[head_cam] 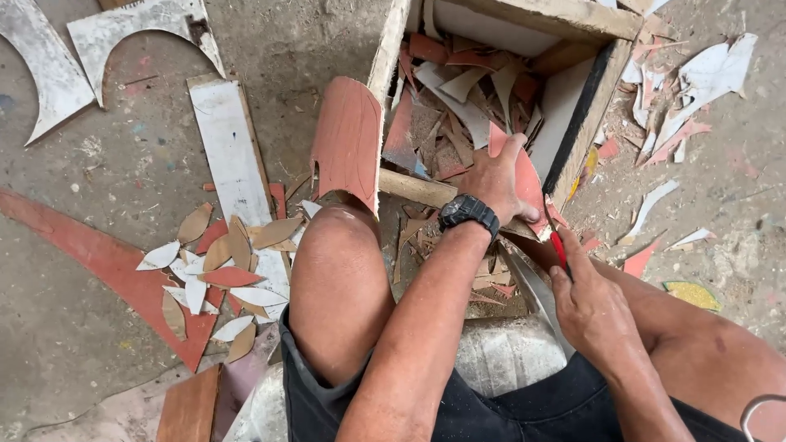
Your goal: Using a small hand saw to cut a curved shape out of a thin piece of wood supported by a wooden box.
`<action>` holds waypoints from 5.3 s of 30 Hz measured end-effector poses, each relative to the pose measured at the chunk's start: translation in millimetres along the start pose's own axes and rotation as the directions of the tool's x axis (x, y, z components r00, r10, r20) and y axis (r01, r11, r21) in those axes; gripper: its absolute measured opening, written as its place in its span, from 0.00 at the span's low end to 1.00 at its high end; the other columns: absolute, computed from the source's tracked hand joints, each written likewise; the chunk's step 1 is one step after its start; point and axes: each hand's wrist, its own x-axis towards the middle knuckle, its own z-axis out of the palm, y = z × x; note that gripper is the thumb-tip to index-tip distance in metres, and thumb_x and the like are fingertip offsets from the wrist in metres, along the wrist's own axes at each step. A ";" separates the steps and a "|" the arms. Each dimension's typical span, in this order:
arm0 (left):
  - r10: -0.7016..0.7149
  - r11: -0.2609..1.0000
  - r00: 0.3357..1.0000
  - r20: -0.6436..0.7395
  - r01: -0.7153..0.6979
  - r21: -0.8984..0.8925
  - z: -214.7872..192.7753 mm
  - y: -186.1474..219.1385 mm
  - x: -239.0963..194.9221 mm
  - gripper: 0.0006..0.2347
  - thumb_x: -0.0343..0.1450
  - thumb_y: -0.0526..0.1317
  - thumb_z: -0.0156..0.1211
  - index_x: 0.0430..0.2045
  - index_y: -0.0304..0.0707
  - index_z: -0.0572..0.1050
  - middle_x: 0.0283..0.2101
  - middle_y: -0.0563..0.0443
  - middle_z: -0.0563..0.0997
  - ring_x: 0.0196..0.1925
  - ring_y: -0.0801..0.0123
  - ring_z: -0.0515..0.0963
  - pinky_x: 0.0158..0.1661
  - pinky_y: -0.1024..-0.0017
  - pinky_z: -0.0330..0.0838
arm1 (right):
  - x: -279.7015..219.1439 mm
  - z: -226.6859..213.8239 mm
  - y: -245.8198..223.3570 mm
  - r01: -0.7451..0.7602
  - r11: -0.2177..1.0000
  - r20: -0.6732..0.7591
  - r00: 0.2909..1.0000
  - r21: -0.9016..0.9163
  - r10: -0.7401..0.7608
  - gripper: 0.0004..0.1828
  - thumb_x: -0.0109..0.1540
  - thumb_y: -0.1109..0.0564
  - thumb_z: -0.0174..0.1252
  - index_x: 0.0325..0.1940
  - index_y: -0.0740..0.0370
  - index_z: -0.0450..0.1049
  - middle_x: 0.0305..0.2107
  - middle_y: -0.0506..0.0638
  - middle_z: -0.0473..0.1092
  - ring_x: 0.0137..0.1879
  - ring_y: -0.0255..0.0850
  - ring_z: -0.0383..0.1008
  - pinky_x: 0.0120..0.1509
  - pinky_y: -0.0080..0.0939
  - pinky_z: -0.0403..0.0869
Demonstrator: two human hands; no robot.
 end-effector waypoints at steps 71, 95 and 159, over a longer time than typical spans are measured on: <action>0.065 0.998 0.988 -0.138 -0.065 0.003 8.7 -19.0 -4.5 0.33 0.66 0.43 0.73 0.63 0.65 0.59 0.56 0.26 0.72 0.56 0.32 0.79 0.58 0.46 0.74 | -34.5 -8.1 -4.0 -0.022 0.960 -0.198 0.977 0.280 0.080 0.36 0.68 0.43 0.46 0.82 0.34 0.51 0.59 0.73 0.69 0.63 0.74 0.68 0.69 0.74 0.66; 0.458 0.889 0.884 0.095 -0.456 -0.042 -37.9 24.5 -105.9 0.39 0.68 0.36 0.67 0.72 0.65 0.50 0.61 0.17 0.69 0.66 0.24 0.69 0.64 0.37 0.63 | -22.5 26.8 68.9 0.406 0.655 -0.391 0.903 0.637 -0.179 0.20 0.69 0.57 0.51 0.65 0.57 0.76 0.16 0.59 0.72 0.21 0.44 0.74 0.22 0.41 0.72; 0.286 0.457 0.955 -0.079 -0.208 -0.864 41.9 5.6 -113.8 0.11 0.70 0.39 0.68 0.41 0.39 0.73 0.28 0.47 0.80 0.27 0.70 0.82 0.28 0.70 0.86 | -4.5 56.0 101.6 0.277 0.036 -0.269 0.951 0.960 -0.156 0.05 0.71 0.57 0.55 0.47 0.60 0.74 0.31 0.49 0.64 0.27 0.38 0.72 0.26 0.39 0.74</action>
